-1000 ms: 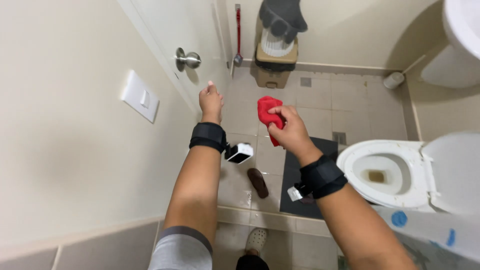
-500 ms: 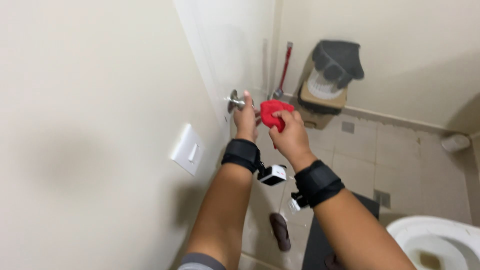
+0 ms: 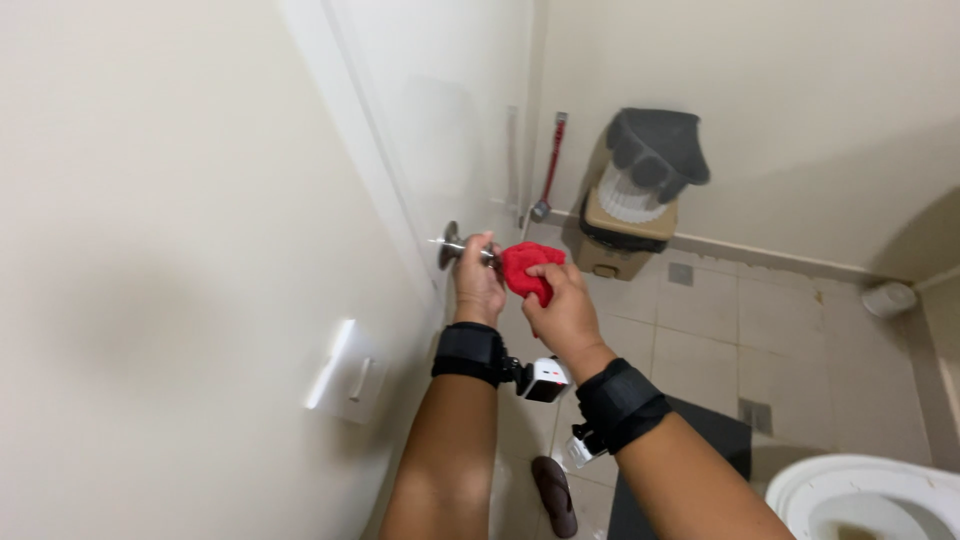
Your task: The person wets a red cloth under a shower tap, then wipes the tiled walls of a bathroom. They repeatedly rub the cloth over the wall surface, focusing on the area around the shower head and soap dish.
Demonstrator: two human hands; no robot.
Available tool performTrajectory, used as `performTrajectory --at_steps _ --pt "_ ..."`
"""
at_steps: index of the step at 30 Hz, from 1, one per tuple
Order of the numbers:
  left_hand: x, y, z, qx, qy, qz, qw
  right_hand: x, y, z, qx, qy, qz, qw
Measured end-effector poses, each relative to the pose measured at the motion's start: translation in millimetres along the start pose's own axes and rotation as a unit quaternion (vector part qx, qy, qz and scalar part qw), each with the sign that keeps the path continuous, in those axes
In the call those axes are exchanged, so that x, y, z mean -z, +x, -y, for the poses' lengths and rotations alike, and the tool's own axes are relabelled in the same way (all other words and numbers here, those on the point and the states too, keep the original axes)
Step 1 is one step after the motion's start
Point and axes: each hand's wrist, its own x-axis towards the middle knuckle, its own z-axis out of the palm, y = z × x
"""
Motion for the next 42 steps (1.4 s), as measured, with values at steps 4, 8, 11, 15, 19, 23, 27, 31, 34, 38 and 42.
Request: performTrajectory --at_steps 4,8,11,15,19,23,27,31,34,38,42 --pt "-3.5 -21.7 -0.4 0.020 -0.009 0.065 0.998 11.0 -9.7 -5.9 -0.004 0.029 0.006 1.000" --pt "-20.3 -36.1 1.2 0.017 0.003 0.074 0.997 21.9 -7.6 -5.8 -0.017 0.106 0.074 0.991" --pt "-31.1 -38.3 10.2 -0.004 0.022 0.031 0.999 31.1 -3.2 -6.6 0.007 0.081 0.064 0.995" --pt "-38.0 -47.6 18.5 -0.045 0.060 -0.034 0.997 46.0 -9.8 5.3 0.003 0.035 0.067 0.997" --pt "-35.6 -37.7 30.3 -0.061 0.073 -0.028 0.995 59.5 -13.6 5.4 0.030 0.036 0.039 0.998" --pt "-45.6 -56.2 35.8 -0.051 0.112 -0.066 0.990 72.6 -22.8 9.5 0.012 0.023 0.033 0.999" --pt "-58.6 -62.3 44.4 -0.032 0.129 -0.086 0.987 83.9 -27.8 8.1 0.015 0.011 0.021 1.000" --pt "-42.8 -46.3 53.1 -0.049 0.148 -0.071 0.985 100.1 -32.7 3.9 -0.001 0.012 0.006 1.000" --pt "-59.4 -82.1 41.7 -0.002 0.279 -0.102 0.955 123.9 -45.4 5.2 -0.004 0.014 -0.047 0.999" --pt "-55.0 -113.3 86.9 0.032 0.345 -0.072 0.935 177.7 -77.0 -0.3 -0.040 0.012 -0.106 0.993" --pt "-18.1 -147.5 173.8 0.006 0.425 0.045 0.904 237.7 -140.5 -1.7 -0.070 -0.020 -0.173 0.982"
